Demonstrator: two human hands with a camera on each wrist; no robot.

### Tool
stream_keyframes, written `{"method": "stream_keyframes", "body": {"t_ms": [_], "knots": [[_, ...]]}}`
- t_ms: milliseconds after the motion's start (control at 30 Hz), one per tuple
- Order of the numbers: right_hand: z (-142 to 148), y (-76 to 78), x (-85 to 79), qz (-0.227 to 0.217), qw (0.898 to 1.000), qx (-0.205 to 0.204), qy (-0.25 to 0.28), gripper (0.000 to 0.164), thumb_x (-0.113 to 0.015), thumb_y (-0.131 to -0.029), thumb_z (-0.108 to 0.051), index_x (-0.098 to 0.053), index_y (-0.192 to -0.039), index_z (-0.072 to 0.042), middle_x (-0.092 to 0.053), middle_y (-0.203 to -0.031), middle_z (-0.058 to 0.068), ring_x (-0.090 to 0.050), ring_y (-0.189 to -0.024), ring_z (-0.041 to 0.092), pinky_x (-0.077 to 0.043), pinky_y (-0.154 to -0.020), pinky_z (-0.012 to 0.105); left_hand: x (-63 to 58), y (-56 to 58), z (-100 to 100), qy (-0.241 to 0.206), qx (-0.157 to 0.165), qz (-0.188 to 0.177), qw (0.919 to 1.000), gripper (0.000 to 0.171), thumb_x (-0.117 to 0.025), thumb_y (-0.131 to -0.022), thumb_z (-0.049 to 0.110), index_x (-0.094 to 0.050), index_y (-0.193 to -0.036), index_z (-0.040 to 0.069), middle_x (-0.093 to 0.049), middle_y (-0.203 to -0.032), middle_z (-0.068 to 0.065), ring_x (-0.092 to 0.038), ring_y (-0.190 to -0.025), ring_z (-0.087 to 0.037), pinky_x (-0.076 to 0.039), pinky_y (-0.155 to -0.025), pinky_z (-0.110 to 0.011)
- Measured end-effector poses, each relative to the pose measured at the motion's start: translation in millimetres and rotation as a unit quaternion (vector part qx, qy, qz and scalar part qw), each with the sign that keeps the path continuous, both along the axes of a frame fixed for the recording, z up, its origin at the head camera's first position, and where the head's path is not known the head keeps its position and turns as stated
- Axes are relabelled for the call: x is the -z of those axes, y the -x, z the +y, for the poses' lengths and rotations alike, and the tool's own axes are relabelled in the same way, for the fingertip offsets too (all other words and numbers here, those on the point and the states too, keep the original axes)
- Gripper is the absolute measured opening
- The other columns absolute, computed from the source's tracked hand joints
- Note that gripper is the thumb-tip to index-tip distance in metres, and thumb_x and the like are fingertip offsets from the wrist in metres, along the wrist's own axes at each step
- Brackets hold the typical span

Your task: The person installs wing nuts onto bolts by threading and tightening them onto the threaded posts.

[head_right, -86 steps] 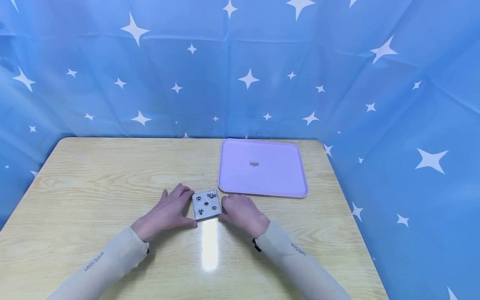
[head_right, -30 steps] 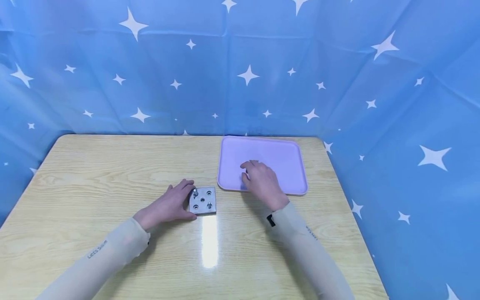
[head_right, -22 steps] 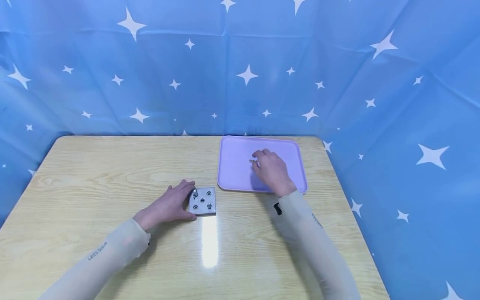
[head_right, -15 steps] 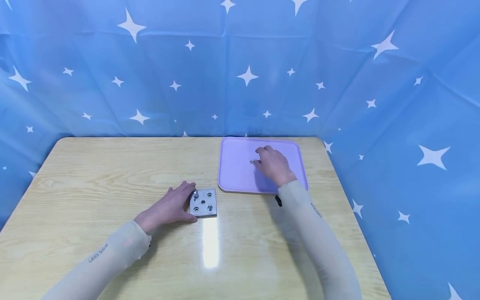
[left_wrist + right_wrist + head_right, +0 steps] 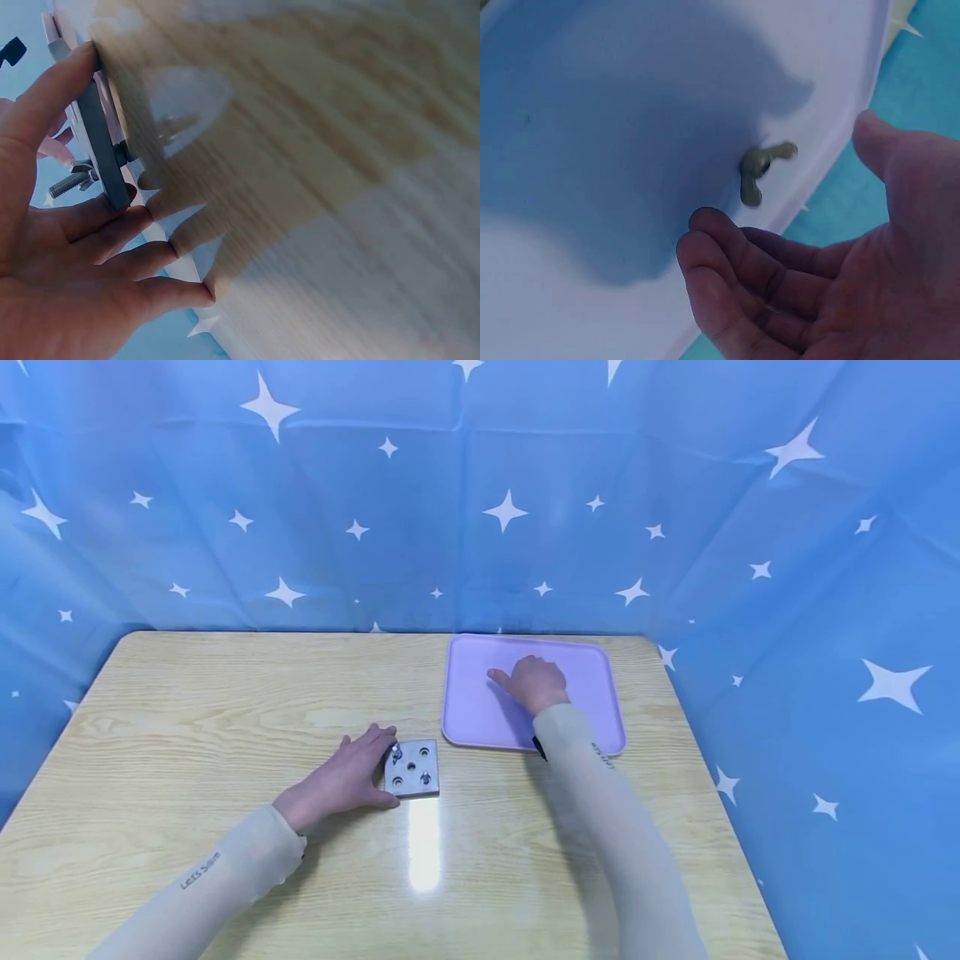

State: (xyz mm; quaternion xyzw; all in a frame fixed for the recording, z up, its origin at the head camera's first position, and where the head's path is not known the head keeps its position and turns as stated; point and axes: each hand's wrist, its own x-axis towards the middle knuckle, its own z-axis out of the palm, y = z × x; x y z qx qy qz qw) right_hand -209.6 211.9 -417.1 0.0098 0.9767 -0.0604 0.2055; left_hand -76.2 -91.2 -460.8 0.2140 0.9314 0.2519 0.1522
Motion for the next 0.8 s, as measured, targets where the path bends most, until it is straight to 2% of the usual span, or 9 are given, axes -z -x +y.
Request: {"method": "stream_keyframes", "body": {"t_ms": [133, 267, 400, 467, 633, 800], "knots": [[-4, 2.5, 7.8, 0.000, 1.000, 0.006, -0.002, 0.064, -0.048, -0.101, -0.065, -0.059, -0.084, -0.004, -0.050, -0.078, 0.009, -0.052, -0.070, 0.024, -0.047, -0.066, 0.040, 0.2, 0.4, 0, -0.001, 0.001, -0.001, 1.0000, 0.099, -0.095, -0.072, 0.033, -0.046, -0.148, -0.008, -0.039, -0.159, -0.024, -0.029, -0.150, -0.047, -0.022, -0.113, -0.075], [-6, 6.2, 12.6, -0.001, 1.000, 0.006, 0.013, 0.055, -0.054, -0.102, -0.054, -0.060, -0.094, -0.001, -0.057, -0.085, 0.013, -0.056, -0.075, 0.028, -0.049, -0.069, 0.042, 0.1, 1.4, -1, 0.000, 0.005, 0.001, 1.0000, 0.099, -0.095, -0.072, 0.034, -0.046, -0.148, -0.008, -0.040, -0.159, -0.025, -0.030, -0.149, -0.047, -0.023, -0.112, -0.076], [-7, 8.8, 13.5, -0.011, 0.999, -0.004, 0.030, 0.047, -0.055, -0.105, -0.042, -0.058, -0.110, 0.005, -0.058, -0.091, 0.015, -0.057, -0.079, 0.028, -0.049, -0.074, 0.042, -0.6, 1.9, -1, 0.004, 0.009, 0.007, 0.9999, 0.100, -0.095, -0.072, 0.034, -0.046, -0.147, -0.009, -0.040, -0.158, -0.025, -0.031, -0.148, -0.048, -0.024, -0.111, -0.077], [-8, 10.1, 13.1, -0.012, 0.999, -0.023, 0.037, 0.044, -0.054, -0.107, -0.035, -0.057, -0.114, 0.008, -0.057, -0.091, 0.015, -0.055, -0.079, 0.028, -0.048, -0.076, 0.042, -0.7, 2.2, -1, 0.006, 0.008, 0.009, 0.9999, 0.100, -0.095, -0.071, 0.034, -0.046, -0.147, -0.009, -0.040, -0.158, -0.025, -0.031, -0.148, -0.048, -0.025, -0.110, -0.077], [-11, 12.4, 13.2, -0.011, 0.997, -0.060, 0.058, 0.027, -0.051, -0.104, -0.018, -0.056, -0.110, 0.008, -0.052, -0.085, 0.013, -0.050, -0.076, 0.027, -0.045, -0.074, 0.041, -0.5, 2.9, -1, 0.008, 0.008, 0.009, 0.9999, 0.099, -0.096, -0.071, 0.034, -0.047, -0.147, -0.008, -0.041, -0.157, -0.025, -0.031, -0.148, -0.048, -0.025, -0.111, -0.077], [-13, 12.6, 15.1, -0.012, 0.995, -0.060, 0.074, 0.016, -0.050, -0.098, -0.008, -0.058, -0.106, 0.003, -0.053, -0.087, 0.014, -0.049, -0.079, 0.028, -0.043, -0.071, 0.039, 0.5, 3.3, -1, 0.008, 0.009, 0.007, 0.9999, 0.100, -0.095, -0.072, 0.034, -0.046, -0.147, -0.009, -0.040, -0.158, -0.025, -0.031, -0.148, -0.048, -0.024, -0.111, -0.077]]}}
